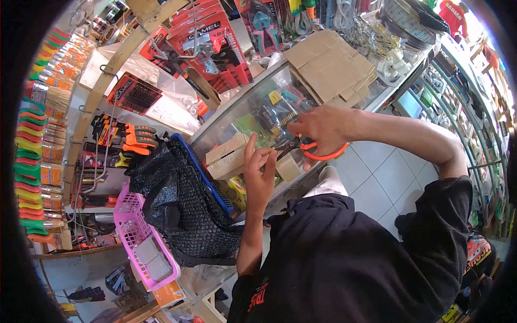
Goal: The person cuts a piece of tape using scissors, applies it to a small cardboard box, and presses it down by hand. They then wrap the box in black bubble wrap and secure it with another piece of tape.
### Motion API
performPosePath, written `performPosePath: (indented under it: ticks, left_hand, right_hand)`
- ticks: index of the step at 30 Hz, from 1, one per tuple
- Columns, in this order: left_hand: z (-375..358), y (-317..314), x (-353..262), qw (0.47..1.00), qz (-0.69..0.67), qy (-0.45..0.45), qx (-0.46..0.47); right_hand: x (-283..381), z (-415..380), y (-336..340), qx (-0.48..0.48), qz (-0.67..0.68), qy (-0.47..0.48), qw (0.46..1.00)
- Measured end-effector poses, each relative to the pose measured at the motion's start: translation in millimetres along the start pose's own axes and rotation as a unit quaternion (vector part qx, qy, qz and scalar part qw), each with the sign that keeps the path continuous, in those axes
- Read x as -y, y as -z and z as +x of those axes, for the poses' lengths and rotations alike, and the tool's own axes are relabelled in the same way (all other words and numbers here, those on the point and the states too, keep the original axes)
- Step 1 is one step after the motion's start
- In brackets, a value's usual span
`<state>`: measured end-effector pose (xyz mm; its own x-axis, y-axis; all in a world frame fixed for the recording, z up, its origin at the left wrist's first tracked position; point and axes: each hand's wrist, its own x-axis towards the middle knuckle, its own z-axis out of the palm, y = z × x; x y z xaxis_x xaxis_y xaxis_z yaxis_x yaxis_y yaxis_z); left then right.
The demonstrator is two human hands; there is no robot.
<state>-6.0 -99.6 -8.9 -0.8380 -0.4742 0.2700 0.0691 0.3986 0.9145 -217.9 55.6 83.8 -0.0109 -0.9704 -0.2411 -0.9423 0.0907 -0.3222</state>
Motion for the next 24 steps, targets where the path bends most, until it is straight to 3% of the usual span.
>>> performPosePath:
  ticks: [7, 10, 13, 17, 24]
  left_hand:
    - [-0.8, -1.2, 6.5, 1.000, -0.010, -0.001, -0.005]
    - [-0.5, -1.8, 3.6, 1.000, 0.009, -0.010, -0.003]
    - [-0.1, -3.7, -1.8, 1.000, 0.013, 0.000, -0.004]
    - [-0.5, -5.2, 10.7, 1.000, 0.017, -0.010, -0.010]
    - [-0.3, -9.2, 6.5, 0.997, -0.068, 0.030, -0.025]
  right_hand:
    - [-4.7, -4.4, -3.7, -0.047, 0.039, 0.017, 0.998]
    - [-3.1, -7.9, 4.1, -0.015, 0.036, 0.010, 0.999]
    - [-11.0, -5.2, -7.9, -0.082, 0.011, 0.041, 0.996]
    - [-14.9, -3.0, -7.9, -0.082, -0.009, 0.050, 0.995]
    - [-18.8, -4.4, -10.7, -0.109, -0.018, 0.060, 0.992]
